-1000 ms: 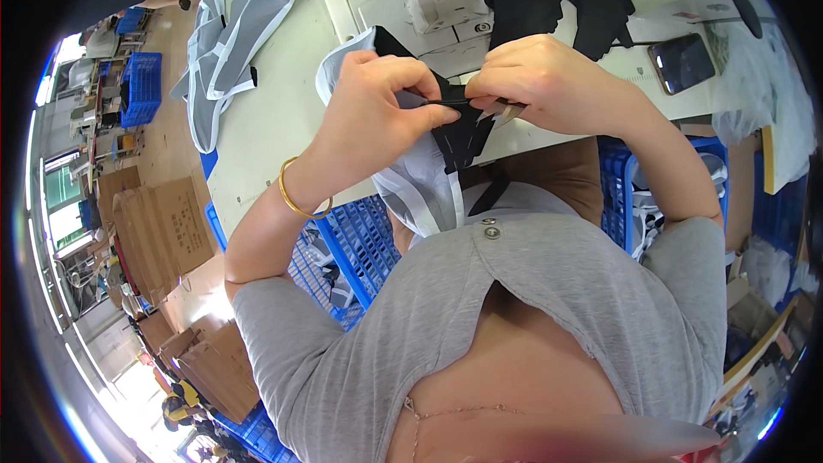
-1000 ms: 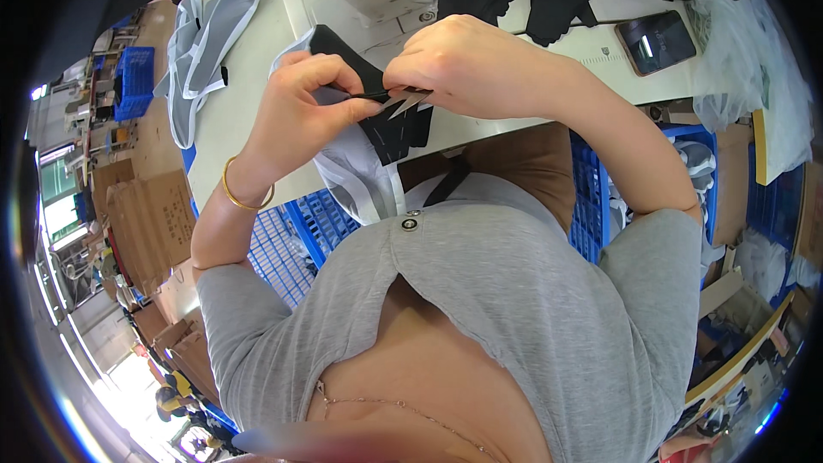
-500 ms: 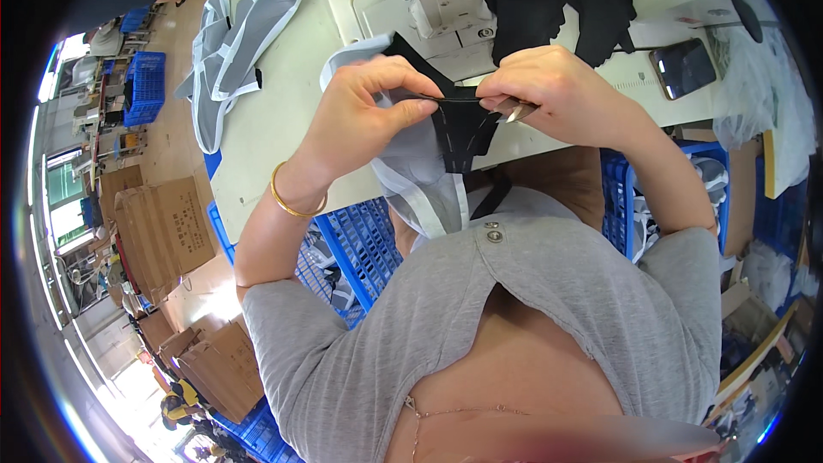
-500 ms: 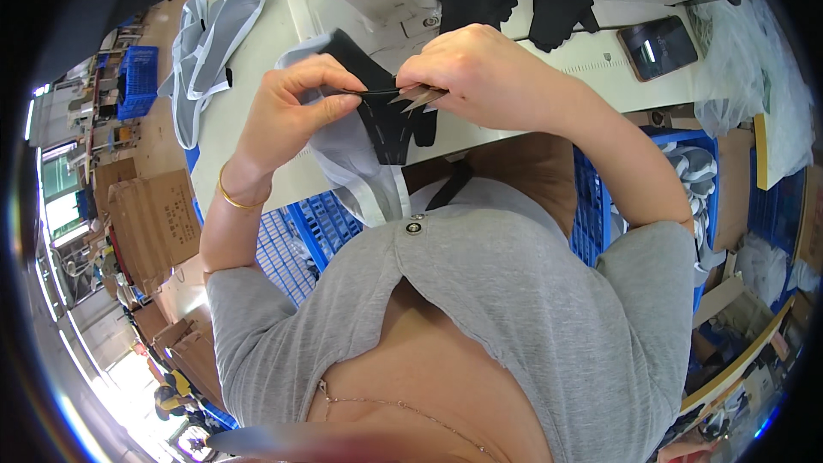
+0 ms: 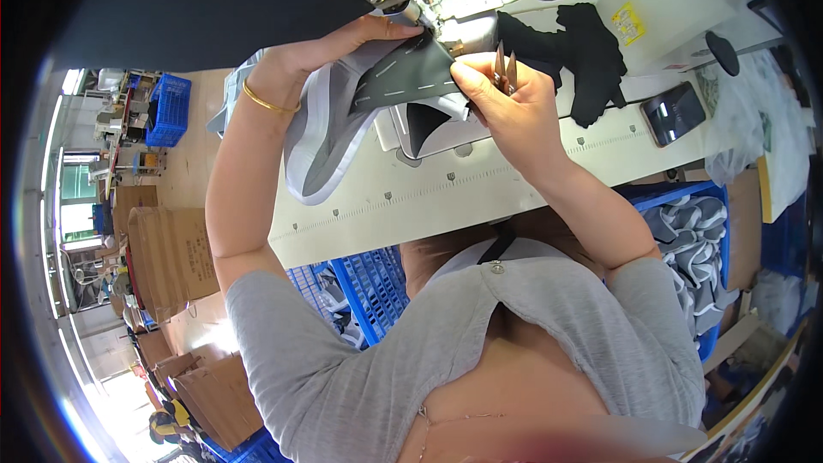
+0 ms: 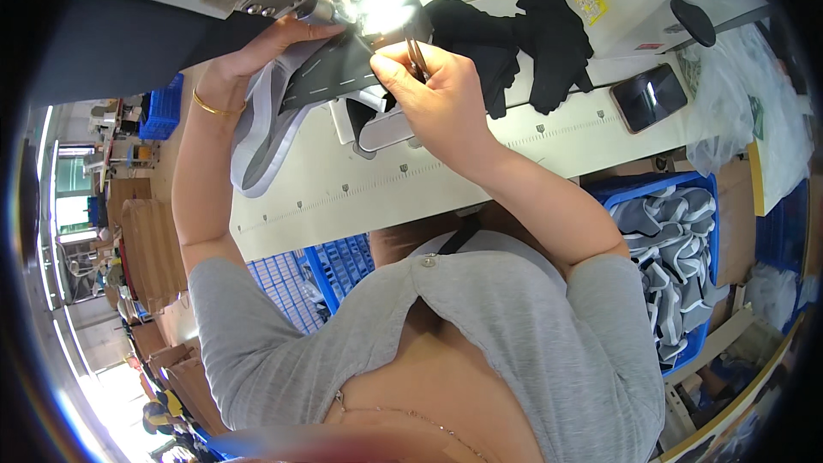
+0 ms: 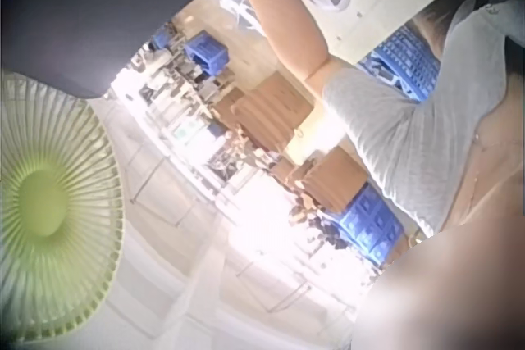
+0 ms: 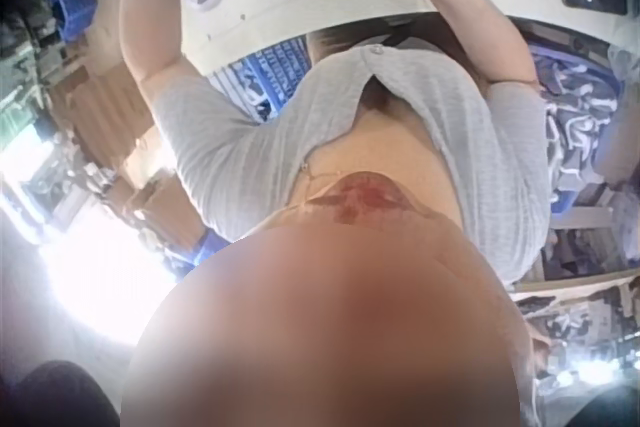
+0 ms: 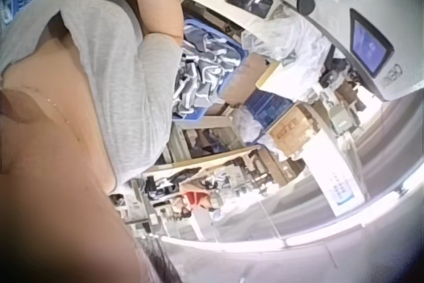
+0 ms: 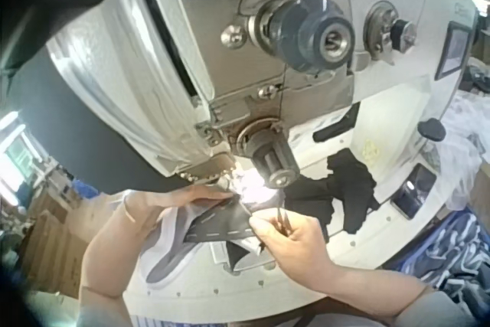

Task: Stitching and trimming black fabric shoe components using an industrial sewing machine.

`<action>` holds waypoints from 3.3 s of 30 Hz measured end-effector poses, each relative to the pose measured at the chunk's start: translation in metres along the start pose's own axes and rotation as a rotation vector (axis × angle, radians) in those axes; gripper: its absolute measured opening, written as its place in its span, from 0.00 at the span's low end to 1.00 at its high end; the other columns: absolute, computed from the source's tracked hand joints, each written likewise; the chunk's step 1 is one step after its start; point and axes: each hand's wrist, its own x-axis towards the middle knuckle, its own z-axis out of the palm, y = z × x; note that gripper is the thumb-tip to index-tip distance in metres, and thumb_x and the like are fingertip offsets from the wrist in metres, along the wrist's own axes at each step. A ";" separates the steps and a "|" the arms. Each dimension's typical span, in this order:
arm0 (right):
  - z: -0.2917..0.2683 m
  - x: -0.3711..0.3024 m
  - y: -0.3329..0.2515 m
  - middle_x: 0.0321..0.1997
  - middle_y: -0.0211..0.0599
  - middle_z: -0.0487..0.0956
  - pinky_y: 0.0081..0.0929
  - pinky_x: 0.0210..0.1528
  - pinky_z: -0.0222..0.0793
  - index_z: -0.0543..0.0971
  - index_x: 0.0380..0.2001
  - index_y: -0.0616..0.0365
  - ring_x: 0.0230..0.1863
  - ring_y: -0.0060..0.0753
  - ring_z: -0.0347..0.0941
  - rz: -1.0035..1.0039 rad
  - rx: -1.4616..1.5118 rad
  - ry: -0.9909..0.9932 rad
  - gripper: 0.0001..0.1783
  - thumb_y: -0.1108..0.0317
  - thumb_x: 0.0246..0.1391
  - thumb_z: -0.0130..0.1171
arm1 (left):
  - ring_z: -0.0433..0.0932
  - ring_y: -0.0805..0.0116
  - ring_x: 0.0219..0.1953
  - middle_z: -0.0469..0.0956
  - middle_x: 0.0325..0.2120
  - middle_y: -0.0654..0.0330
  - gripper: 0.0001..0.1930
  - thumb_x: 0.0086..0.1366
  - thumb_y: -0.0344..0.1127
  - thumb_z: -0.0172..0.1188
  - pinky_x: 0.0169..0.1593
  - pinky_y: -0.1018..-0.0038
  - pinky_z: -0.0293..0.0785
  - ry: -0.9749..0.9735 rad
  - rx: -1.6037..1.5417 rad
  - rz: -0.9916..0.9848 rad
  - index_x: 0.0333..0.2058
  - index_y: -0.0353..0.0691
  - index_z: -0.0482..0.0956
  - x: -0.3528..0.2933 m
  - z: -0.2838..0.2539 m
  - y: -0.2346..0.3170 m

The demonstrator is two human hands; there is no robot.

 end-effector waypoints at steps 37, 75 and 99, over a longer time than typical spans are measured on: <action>0.007 -0.001 -0.005 0.16 0.21 0.71 0.16 0.20 0.57 0.81 0.29 0.62 0.18 0.10 0.63 0.016 0.163 0.043 0.09 0.68 0.60 0.61 | 0.79 0.53 0.50 0.82 0.42 0.50 0.13 0.58 0.27 0.61 0.54 0.61 0.72 0.791 0.850 0.826 0.41 0.28 0.82 -0.085 0.099 0.027; 0.016 -0.002 -0.020 0.22 0.29 0.77 0.16 0.26 0.65 0.79 0.29 0.65 0.24 0.15 0.72 0.121 0.397 -0.065 0.12 0.71 0.64 0.51 | 0.74 0.57 0.43 0.79 0.37 0.57 0.11 0.56 0.27 0.64 0.53 0.60 0.71 0.834 0.942 0.850 0.39 0.32 0.84 -0.036 0.102 -0.004; 0.024 -0.006 -0.021 0.23 0.28 0.76 0.16 0.22 0.64 0.79 0.42 0.64 0.23 0.14 0.70 0.122 0.447 -0.096 0.11 0.69 0.66 0.50 | 0.74 0.53 0.49 0.79 0.44 0.53 0.16 0.57 0.21 0.53 0.60 0.57 0.64 0.810 0.931 0.727 0.44 0.29 0.80 -0.042 0.109 -0.002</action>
